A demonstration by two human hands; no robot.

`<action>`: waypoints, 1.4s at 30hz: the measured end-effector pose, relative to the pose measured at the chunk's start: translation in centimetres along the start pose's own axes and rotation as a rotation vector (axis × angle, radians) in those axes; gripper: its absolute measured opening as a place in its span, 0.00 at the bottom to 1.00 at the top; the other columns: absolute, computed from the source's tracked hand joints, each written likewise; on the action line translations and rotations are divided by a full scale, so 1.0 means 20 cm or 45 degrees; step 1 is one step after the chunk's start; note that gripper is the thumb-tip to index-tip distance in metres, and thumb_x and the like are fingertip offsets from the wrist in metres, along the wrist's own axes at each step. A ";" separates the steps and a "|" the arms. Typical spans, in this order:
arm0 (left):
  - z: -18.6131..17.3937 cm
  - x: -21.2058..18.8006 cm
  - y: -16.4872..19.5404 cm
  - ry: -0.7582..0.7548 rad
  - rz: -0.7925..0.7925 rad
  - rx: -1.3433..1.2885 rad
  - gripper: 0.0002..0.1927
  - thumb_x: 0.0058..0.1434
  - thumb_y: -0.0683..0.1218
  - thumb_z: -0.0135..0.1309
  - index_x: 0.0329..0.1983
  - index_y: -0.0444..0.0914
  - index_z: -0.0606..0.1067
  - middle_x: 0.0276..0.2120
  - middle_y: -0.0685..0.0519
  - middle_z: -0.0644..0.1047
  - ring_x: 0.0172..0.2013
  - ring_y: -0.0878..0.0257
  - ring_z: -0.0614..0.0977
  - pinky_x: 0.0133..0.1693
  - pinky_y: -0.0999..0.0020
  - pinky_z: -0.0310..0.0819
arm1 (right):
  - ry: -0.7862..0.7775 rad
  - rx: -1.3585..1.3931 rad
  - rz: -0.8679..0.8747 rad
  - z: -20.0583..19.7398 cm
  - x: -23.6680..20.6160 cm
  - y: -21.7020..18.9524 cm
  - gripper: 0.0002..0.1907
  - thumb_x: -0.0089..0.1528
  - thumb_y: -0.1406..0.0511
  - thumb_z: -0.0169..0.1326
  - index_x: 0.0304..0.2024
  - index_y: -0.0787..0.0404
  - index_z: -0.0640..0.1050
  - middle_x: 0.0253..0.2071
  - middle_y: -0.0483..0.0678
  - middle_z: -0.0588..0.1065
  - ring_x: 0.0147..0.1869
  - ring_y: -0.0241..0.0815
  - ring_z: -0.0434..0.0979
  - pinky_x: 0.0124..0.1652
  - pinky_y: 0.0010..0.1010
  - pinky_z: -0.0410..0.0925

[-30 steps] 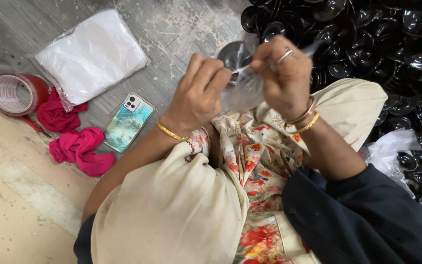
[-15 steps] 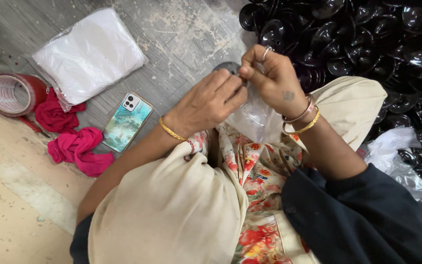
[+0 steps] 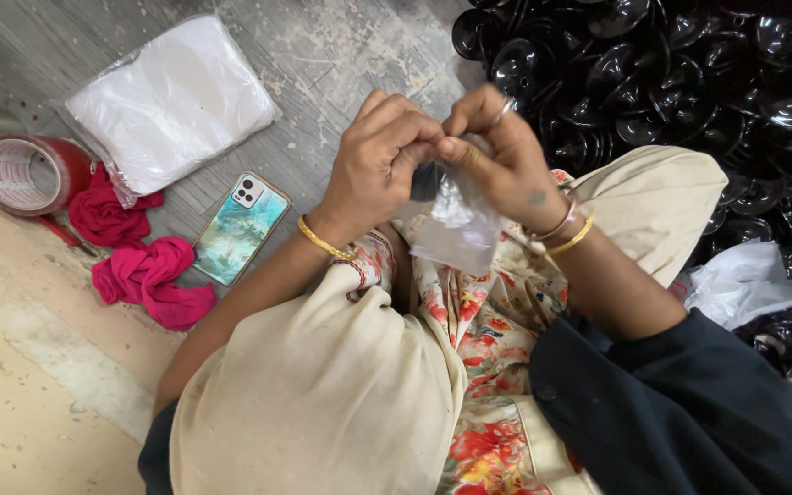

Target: The person sits on the floor and packs black plastic parts one at a time into small clear plastic bags, twisting the bag closed and setting filled bags aside. They repeatedly reach for a new part from the pile and a fresh bag to continue packing.

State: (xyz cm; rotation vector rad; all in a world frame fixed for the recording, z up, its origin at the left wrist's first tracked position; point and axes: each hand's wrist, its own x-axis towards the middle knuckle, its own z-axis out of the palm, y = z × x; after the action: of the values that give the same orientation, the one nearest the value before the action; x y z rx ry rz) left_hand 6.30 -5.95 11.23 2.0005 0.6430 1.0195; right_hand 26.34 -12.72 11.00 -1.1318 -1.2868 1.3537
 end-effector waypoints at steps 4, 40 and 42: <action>-0.04 0.01 0.00 -0.024 0.180 0.080 0.08 0.60 0.34 0.57 0.41 0.36 0.79 0.38 0.51 0.75 0.41 0.53 0.74 0.44 0.59 0.73 | -0.166 0.593 0.270 -0.10 0.03 -0.06 0.18 0.68 0.74 0.57 0.55 0.61 0.64 0.49 0.48 0.73 0.54 0.35 0.74 0.57 0.28 0.69; -0.08 -0.03 0.04 -0.006 0.805 0.819 0.13 0.69 0.39 0.57 0.54 0.30 0.75 0.50 0.44 0.73 0.44 0.54 0.74 0.42 0.60 0.74 | 0.140 -0.609 -0.273 0.05 -0.03 -0.33 0.01 0.70 0.74 0.55 0.43 0.67 0.75 0.44 0.50 0.74 0.48 0.40 0.74 0.49 0.27 0.68; -0.08 -0.03 0.04 -0.011 0.795 0.813 0.13 0.68 0.39 0.57 0.54 0.30 0.75 0.50 0.44 0.73 0.43 0.54 0.74 0.42 0.60 0.74 | 0.140 -0.654 -0.289 0.07 -0.03 -0.31 0.02 0.71 0.74 0.53 0.44 0.66 0.73 0.44 0.50 0.72 0.47 0.40 0.73 0.48 0.27 0.67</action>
State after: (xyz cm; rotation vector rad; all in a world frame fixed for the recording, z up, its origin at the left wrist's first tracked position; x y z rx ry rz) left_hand 4.77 -6.20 12.17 2.8760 0.3566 1.2617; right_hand 25.30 -13.38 17.27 -1.3296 -1.6767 0.8009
